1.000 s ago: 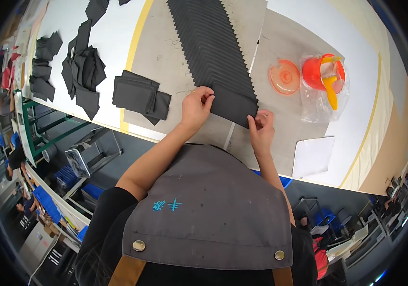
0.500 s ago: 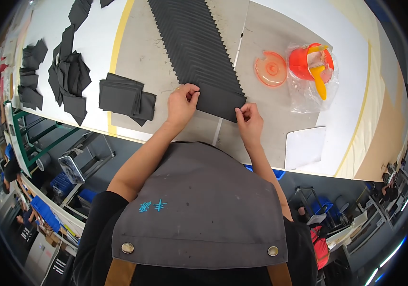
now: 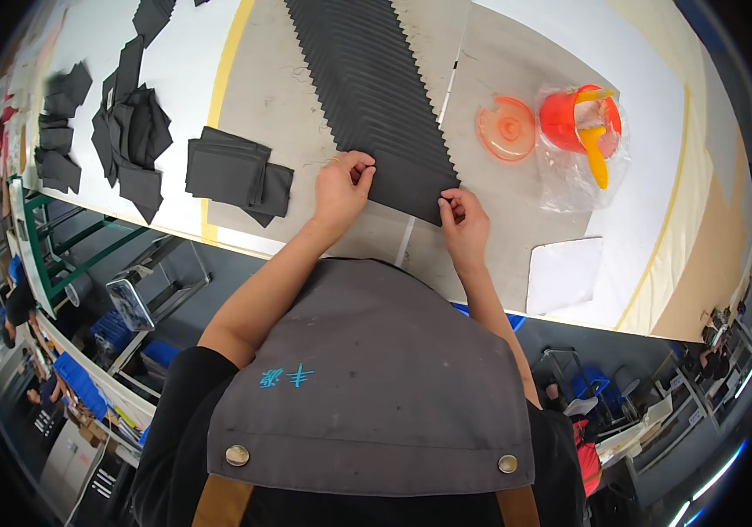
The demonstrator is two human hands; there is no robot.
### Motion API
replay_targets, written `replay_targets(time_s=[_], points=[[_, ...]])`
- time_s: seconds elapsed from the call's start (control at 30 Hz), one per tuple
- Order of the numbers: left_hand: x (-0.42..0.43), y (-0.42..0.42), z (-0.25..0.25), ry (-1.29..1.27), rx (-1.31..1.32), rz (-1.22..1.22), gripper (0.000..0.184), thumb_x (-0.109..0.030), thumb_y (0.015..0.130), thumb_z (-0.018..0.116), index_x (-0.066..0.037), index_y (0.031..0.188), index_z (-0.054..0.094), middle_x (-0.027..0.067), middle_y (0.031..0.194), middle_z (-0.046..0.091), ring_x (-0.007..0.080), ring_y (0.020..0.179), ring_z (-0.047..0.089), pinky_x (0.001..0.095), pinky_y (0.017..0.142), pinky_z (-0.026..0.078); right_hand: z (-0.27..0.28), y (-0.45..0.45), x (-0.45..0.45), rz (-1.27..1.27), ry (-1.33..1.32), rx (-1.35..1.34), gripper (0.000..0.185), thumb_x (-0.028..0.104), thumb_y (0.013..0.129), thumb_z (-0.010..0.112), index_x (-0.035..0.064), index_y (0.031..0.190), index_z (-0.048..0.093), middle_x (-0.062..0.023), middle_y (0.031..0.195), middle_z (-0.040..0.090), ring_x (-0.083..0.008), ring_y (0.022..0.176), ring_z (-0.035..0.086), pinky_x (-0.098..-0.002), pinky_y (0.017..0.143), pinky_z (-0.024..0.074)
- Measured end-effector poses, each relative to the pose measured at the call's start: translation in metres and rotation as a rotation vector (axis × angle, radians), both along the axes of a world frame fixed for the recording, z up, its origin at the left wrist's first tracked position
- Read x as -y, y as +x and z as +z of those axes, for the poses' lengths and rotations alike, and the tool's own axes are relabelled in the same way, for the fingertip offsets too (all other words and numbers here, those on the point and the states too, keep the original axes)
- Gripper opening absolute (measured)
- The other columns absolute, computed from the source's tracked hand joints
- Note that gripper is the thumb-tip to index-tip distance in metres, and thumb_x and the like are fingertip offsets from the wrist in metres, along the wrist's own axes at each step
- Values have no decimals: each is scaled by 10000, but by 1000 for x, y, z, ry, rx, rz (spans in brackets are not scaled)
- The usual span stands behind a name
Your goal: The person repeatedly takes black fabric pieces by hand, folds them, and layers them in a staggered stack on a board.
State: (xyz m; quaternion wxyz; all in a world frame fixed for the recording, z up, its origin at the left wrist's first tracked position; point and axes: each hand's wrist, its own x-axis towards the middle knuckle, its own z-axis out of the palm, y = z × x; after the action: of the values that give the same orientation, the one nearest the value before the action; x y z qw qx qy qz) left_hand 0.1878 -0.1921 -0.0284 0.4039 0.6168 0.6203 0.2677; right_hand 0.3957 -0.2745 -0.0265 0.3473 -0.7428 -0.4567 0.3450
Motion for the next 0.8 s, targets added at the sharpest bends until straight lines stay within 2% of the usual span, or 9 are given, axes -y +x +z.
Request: replay_targets(time_s=[0.2,0.27,0.37,0.5,0.53,0.6,0.7,0.77,0.8], points=[[0,2,1,34,-56,-10,101,-42,812,720,-36,909,690,68,766,625,155,607,580,285,576,478,-1,2,0,55,-3,32,146,49,839,703,74,978,666,-45,781,564,-124,612,539,-272,560,455],[1,2,-9,157,-103,-63,99,-53,814,712,-43,907,680,80,781,628,193,630,605,316,590,493,4,4,-1,145,26,222,160,88,861,686,107,1019,667,-50,811,555,-162,631,568,-301,567,469],[1,5,-9,158,-160,-53,119,-79,801,705,-63,911,663,92,774,605,267,705,608,375,681,507,17,-6,-10,242,149,325,181,138,882,668,140,1063,661,-53,838,547,-199,654,588,-335,587,482],[2,-3,6,179,-153,-12,139,-88,804,700,-82,938,662,109,911,590,281,848,596,391,733,496,21,-25,-22,370,38,358,203,182,895,653,147,1095,657,-44,841,551,-201,658,586,-352,608,491],[0,-13,8,146,-141,-1,124,-119,801,692,-86,913,648,112,983,584,319,978,563,434,821,473,20,-27,-25,383,-9,387,212,189,896,651,146,1103,657,-39,838,552,-193,658,584,-352,608,491],[-7,-54,10,362,-312,82,103,-132,800,693,-103,892,655,116,977,588,329,970,558,439,820,440,21,-27,-27,389,15,376,227,177,889,661,136,1113,662,-37,794,521,-186,638,544,-340,594,465],[-17,-134,13,471,-573,357,154,-109,793,701,-96,939,655,123,1018,582,344,1010,521,445,877,414,24,-29,-25,380,24,362,252,158,880,672,122,1130,665,-35,744,488,-181,619,506,-332,577,436],[-15,-186,-3,363,-686,472,306,-100,782,733,-57,1068,633,183,1125,556,374,1090,489,460,971,404,24,-29,-25,394,26,382,254,153,879,672,117,1129,660,-34,742,487,-182,619,507,-334,578,436],[-17,-205,-6,206,-625,497,390,-152,796,756,-36,1139,611,211,1159,547,392,1105,481,458,969,409,24,-29,-25,397,27,385,254,153,879,672,117,1129,660,-34,742,487,-182,619,507,-334,578,436]])
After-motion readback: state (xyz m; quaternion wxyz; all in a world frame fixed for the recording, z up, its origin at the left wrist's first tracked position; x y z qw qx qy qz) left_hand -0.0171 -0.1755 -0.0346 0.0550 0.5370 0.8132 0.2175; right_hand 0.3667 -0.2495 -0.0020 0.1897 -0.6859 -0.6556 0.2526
